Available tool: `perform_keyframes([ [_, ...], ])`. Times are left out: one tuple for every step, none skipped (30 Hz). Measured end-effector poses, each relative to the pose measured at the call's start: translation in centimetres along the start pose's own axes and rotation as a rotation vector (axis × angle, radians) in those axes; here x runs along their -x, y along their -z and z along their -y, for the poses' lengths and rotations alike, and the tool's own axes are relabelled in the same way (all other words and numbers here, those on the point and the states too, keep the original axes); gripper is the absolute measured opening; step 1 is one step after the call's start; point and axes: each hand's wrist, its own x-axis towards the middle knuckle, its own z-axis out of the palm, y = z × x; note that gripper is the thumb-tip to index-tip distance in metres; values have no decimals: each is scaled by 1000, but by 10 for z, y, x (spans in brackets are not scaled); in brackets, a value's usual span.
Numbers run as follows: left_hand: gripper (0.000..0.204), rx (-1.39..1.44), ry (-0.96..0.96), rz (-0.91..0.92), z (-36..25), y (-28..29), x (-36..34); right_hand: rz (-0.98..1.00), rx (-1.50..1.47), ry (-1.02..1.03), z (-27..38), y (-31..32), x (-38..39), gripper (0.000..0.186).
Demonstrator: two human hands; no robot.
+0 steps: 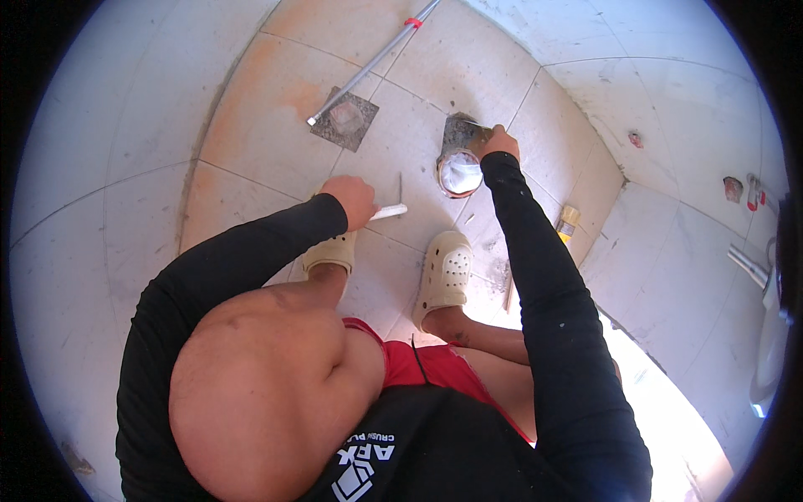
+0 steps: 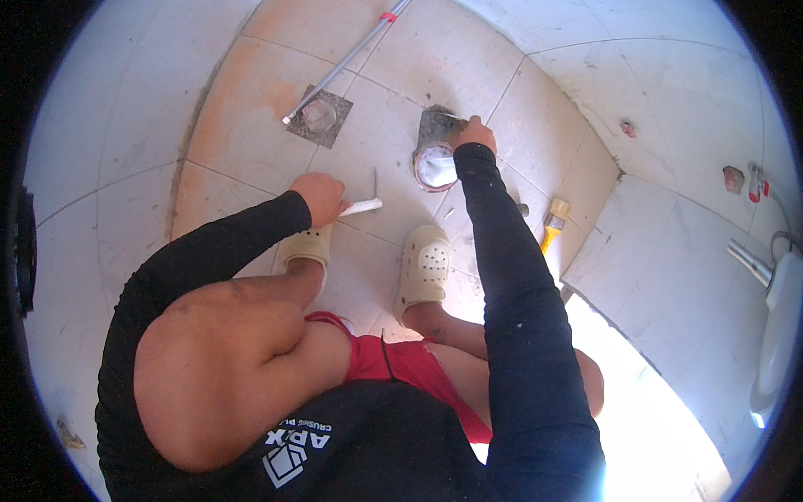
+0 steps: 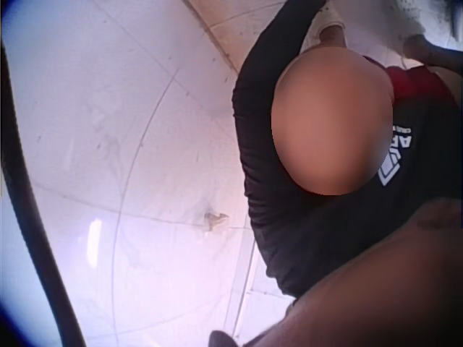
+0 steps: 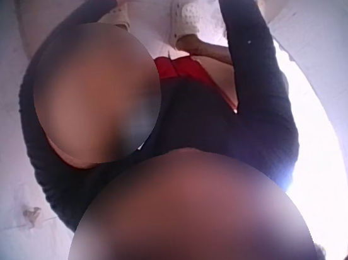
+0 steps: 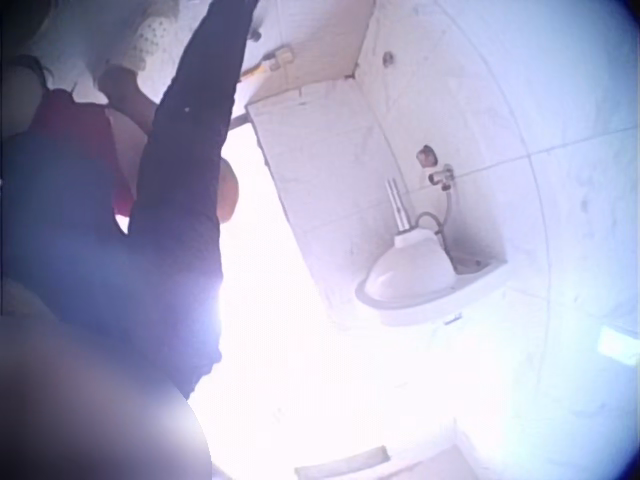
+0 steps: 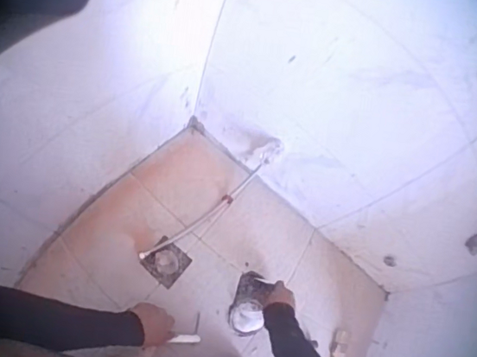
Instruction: The person uses a hammer and chisel to break a pipe protruding from a tiled floor, then scrapes away debris and sweeps the area with a brush. The person repeatedly strikes the pipe, removes fragments, and cleans the surrounding tiles.
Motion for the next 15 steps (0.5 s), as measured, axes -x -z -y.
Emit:
perform_keyframes([
  [37, 14, 10, 12, -1, 1, 0, 29, 33, 24, 3, -2, -1, 21],
  [37, 1, 14, 4, -3, 1, 1, 56, 64, 44, 5, -5, -2, 20],
  [36, -12, 21, -4, -3, 1, 2, 81, 88, 82, 7, -7, -4, 19],
  [36, -26, 30, -11, -3, 1, 3, 65, 124, 118, 9, -9, -5, 18],
  [36, -21, 39, -10, -4, 1, 3, 45, 152, 171, 10, -11, -6, 18],
  [36, -17, 45, -11, -4, 2, 4, 35, 190, 207, 11, -12, -7, 18],
  [36, -14, 49, -12, -4, 2, 4, 10, 184, 212, 13, -13, -8, 17],
  [36, -13, 52, -14, -4, 2, 4, -5, 188, 201, 14, -14, -8, 17],
  [36, -11, 55, -15, -4, 2, 4, -6, 199, 170, 16, -14, -8, 16],
  [36, -9, 58, -17, -4, 2, 4, -24, 160, 157, 18, -15, -8, 16],
  [36, -9, 59, -18, -4, 2, 4, -28, 129, 123, 20, -15, -7, 16],
  [36, -8, 60, -20, -4, 2, 4, -37, 94, 93, 22, -15, -7, 16],
  [36, -8, 60, -20, -4, 3, 4, -34, 81, 84, 24, -15, -6, 15],
  [36, -8, 59, -19, -5, 3, 4, -34, 63, 79, 26, -15, -7, 14],
  [36, -9, 55, -15, -5, 4, 4, -24, 51, 54, 27, -15, -7, 14],
])
